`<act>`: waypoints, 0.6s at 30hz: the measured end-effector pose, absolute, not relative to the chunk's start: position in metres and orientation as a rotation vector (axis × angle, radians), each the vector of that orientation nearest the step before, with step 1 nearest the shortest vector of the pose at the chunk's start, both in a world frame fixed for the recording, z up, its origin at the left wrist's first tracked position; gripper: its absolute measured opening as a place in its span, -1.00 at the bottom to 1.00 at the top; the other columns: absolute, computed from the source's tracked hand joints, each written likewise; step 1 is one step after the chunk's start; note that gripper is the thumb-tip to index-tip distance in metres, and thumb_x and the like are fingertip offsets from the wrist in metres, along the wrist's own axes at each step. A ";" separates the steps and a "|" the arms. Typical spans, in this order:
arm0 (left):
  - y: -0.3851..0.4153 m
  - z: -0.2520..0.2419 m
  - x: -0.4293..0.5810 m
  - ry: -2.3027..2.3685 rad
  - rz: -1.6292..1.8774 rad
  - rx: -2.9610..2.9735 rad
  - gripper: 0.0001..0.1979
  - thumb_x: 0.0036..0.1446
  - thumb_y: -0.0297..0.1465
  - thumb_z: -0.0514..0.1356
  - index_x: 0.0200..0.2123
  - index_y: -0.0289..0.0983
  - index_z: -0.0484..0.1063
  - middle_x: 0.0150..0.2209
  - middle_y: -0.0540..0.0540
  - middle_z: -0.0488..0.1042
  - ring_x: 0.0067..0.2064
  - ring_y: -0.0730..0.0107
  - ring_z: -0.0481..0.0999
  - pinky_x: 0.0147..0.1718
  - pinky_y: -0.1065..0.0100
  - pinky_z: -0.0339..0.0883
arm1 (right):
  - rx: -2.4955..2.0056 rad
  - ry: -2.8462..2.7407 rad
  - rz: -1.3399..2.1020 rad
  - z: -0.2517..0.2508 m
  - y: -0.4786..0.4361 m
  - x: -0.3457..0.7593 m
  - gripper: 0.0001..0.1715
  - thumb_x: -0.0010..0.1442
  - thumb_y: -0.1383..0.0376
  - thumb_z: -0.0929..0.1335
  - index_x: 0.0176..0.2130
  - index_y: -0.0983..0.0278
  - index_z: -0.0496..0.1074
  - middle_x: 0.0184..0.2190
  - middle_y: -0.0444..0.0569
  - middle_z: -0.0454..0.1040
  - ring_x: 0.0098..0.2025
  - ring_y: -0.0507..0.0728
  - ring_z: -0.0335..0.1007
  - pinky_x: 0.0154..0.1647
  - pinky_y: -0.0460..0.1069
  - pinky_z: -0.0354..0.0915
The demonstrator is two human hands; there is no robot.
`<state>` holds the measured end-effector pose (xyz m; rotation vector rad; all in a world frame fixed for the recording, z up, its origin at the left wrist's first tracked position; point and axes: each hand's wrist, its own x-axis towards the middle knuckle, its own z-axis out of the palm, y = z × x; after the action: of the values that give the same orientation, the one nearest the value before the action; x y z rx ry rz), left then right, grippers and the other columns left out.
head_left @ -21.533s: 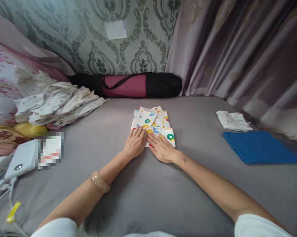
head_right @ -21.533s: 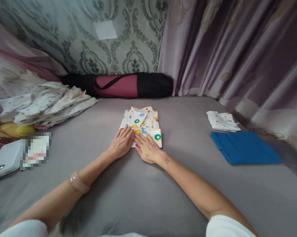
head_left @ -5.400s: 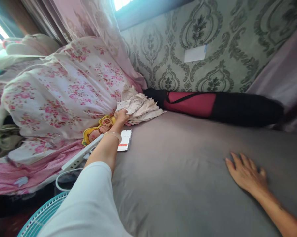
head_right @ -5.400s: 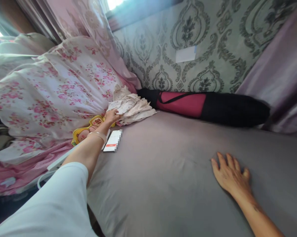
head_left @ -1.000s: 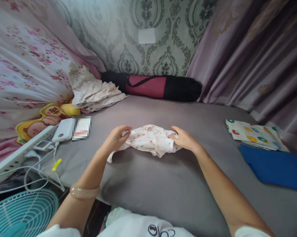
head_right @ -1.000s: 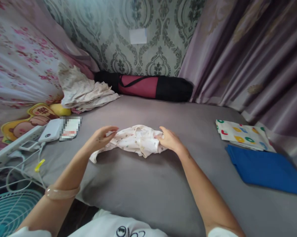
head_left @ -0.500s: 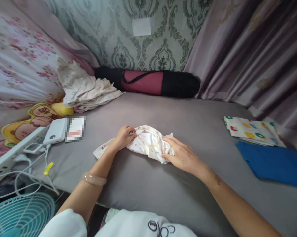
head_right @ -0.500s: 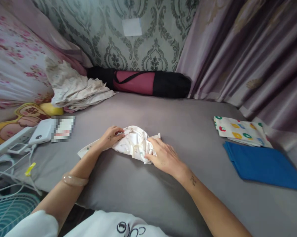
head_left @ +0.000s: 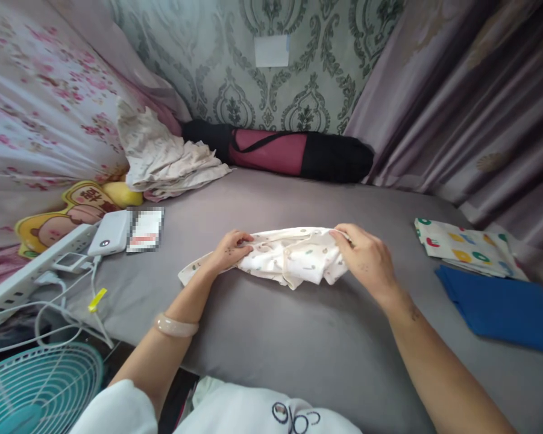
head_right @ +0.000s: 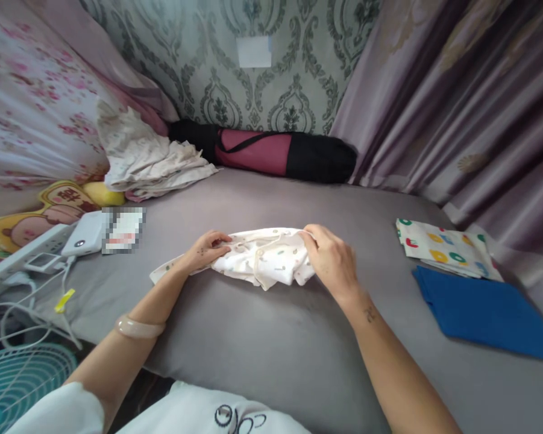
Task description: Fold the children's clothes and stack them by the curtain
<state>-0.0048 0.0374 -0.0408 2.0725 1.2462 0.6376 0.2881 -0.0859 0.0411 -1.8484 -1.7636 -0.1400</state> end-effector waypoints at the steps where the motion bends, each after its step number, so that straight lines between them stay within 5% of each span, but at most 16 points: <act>1: 0.037 -0.040 -0.004 1.242 0.641 2.085 -0.69 0.00 -0.29 0.19 -0.19 -0.28 0.54 -0.24 -0.11 0.46 -0.21 0.28 0.40 -0.17 0.29 0.27 | -1.793 -1.756 -0.139 0.045 -0.085 0.292 -0.73 0.31 0.13 0.25 -0.19 0.16 0.48 -0.21 -0.01 0.56 -0.19 0.18 0.47 -0.23 0.00 0.23; 8: 0.033 -0.011 -0.002 1.109 0.629 1.927 -0.80 -0.04 -0.28 0.21 -0.35 -0.28 0.48 -0.53 0.05 0.32 -0.49 0.47 0.27 -0.51 0.45 0.12 | -1.688 -1.673 0.179 0.065 -0.085 0.308 -0.78 0.23 0.13 0.33 -0.31 0.22 0.46 -0.44 -0.11 0.49 -0.40 0.09 0.38 -0.34 -0.03 0.25; 14: 0.042 0.042 -0.011 0.892 0.902 1.701 -0.73 -0.04 -0.23 0.31 -0.33 -0.25 0.38 -0.46 0.04 0.38 -0.49 0.53 0.33 -0.55 0.50 0.11 | -1.599 -1.669 0.219 0.093 -0.083 0.320 -0.67 0.17 0.16 0.35 -0.09 0.21 0.51 -0.23 -0.06 0.57 -0.27 0.11 0.46 -0.24 0.01 0.33; 18: 0.054 0.072 -0.004 0.767 0.978 1.719 -0.72 -0.04 -0.24 0.34 -0.33 -0.25 0.36 -0.46 0.06 0.37 -0.47 0.54 0.35 -0.53 0.51 0.16 | -1.557 -1.725 0.185 0.114 -0.077 0.317 -0.70 0.13 0.09 0.38 -0.23 0.19 0.60 -0.25 -0.06 0.61 -0.20 0.18 0.49 -0.17 0.04 0.36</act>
<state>-0.0042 0.0537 0.0722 1.7193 0.7674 0.9782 0.3175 -0.0774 0.1140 -1.5571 -1.7250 0.1851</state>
